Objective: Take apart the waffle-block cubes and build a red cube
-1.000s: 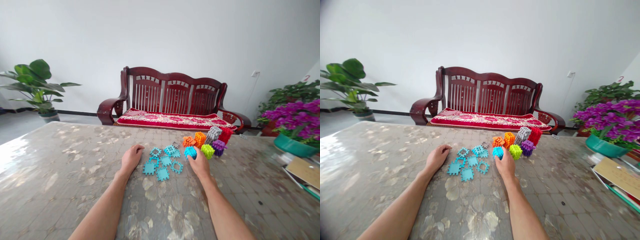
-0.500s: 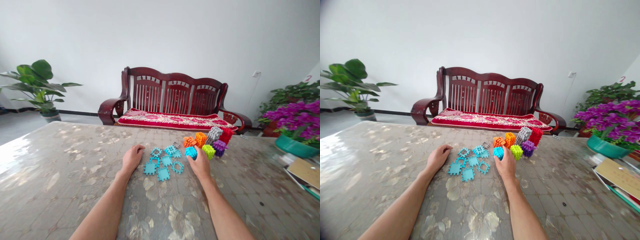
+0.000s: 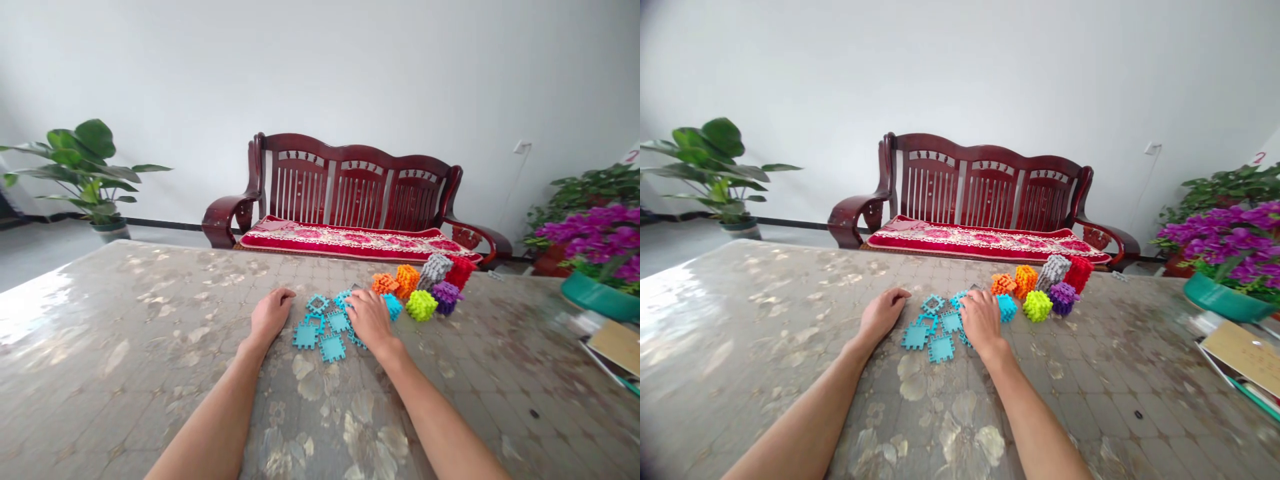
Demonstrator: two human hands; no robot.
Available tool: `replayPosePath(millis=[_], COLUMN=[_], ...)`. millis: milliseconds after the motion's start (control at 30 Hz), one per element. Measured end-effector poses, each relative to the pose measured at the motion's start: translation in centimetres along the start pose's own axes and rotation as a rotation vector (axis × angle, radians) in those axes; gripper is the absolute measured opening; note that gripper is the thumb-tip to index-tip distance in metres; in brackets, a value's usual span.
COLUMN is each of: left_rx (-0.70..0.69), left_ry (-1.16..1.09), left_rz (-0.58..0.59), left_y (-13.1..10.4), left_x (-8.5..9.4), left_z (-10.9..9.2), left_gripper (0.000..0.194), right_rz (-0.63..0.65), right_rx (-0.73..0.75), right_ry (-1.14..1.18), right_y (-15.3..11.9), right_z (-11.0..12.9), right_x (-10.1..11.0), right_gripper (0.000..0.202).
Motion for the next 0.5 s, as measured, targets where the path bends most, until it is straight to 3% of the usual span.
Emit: replayPosePath(millis=[200,500], left_rx=[0.012,0.012], left_ry=[0.007,-0.008], left_rz=[0.007,-0.003], left_y=[0.07,0.01], left_x=[-0.09,-0.07], left_z=[0.09,0.13], left_gripper=[0.031,0.028], right_rz=[0.084,0.065], right_rx=[-0.016,0.001], right_ry=[-0.086,-0.064], right_y=[0.77,0.93], right_z=[-0.05,-0.17], right_x=[-0.84,-1.02], right_gripper=[0.016,0.014])
Point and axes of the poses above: each hand's wrist, its own y-axis towards the middle knuckle, its own x-axis out of the back of the hand, z = x × y, the point moved 3 cm from there along y, towards the middle knuckle, and after that the axes turned 11 degrees about -z, right-handed, at the moved point
